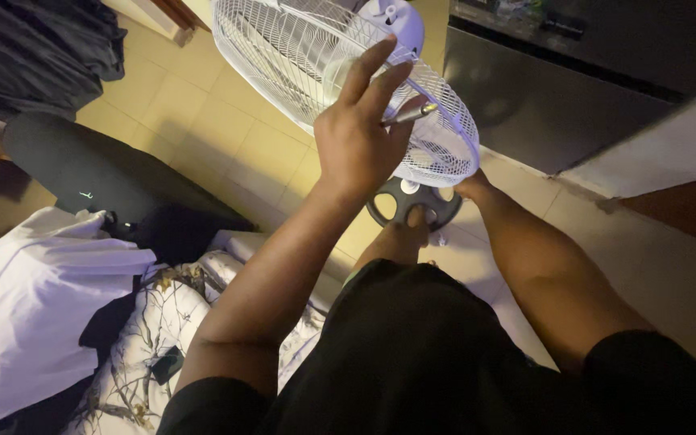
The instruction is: The person assembles a white pedestal fan by attaching the front grille and securing it with a screw. They use a screwdriver to tighten the central screw and then plug the fan into a wall socket to test it.
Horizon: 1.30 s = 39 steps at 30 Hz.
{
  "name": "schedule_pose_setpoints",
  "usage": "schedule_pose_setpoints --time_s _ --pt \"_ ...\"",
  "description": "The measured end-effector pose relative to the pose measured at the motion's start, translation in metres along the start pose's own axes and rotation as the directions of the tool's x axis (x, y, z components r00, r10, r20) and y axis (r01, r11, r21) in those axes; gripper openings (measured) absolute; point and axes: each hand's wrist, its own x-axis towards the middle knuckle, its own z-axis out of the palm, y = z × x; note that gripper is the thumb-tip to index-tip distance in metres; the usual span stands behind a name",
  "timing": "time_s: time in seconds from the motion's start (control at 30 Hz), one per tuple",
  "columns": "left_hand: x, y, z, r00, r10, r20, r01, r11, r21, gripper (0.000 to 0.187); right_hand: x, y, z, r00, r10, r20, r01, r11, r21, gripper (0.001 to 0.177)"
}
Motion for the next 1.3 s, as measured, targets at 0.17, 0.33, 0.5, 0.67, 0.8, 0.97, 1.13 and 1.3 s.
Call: schedule_pose_setpoints --time_s 0.17,0.33,0.5,0.67,0.8,0.97,1.13,1.3 --pt "0.008 -0.011 0.002 0.999 0.028 -0.034 -0.028 0.999 -0.015 0.043 0.019 0.039 -0.057 0.954 -0.034 -0.299 -0.195 0.686 -0.701 0.025" --pt "0.026 -0.027 0.001 0.998 -0.053 -0.016 0.053 0.998 -0.021 0.037 0.043 0.066 -0.088 0.936 -0.253 -0.247 -0.138 0.380 -0.915 0.022" --pt "0.043 -0.051 -0.004 0.998 0.005 -0.061 -0.003 0.999 0.033 0.039 0.053 0.064 -0.089 0.882 -0.464 -0.083 0.037 0.244 -0.969 0.022" --pt "0.047 -0.067 -0.015 0.997 0.033 -0.077 -0.029 0.998 0.054 0.038 0.026 0.003 -0.057 0.966 -0.237 0.105 0.186 0.352 -0.917 0.029" --pt "0.042 -0.065 -0.018 0.995 0.060 -0.077 -0.060 0.998 0.011 0.038 -0.016 -0.063 -0.027 0.940 0.089 -0.331 -0.342 0.272 -0.899 0.039" --pt "0.021 -0.049 -0.023 1.000 0.019 -0.016 -0.019 1.000 0.002 0.040 -0.064 -0.097 0.000 0.963 -0.211 -0.167 -0.175 -0.020 -0.984 0.048" --pt "-0.004 -0.028 -0.019 1.000 0.003 0.024 -0.003 1.000 -0.004 0.044 -0.089 -0.117 0.015 0.959 -0.281 -0.035 -0.043 -0.022 -0.999 0.047" --pt "-0.018 -0.010 -0.013 0.997 0.055 -0.052 -0.053 0.998 0.028 0.036 -0.110 -0.134 0.026 0.957 -0.224 -0.187 -0.156 0.151 -0.976 0.037"
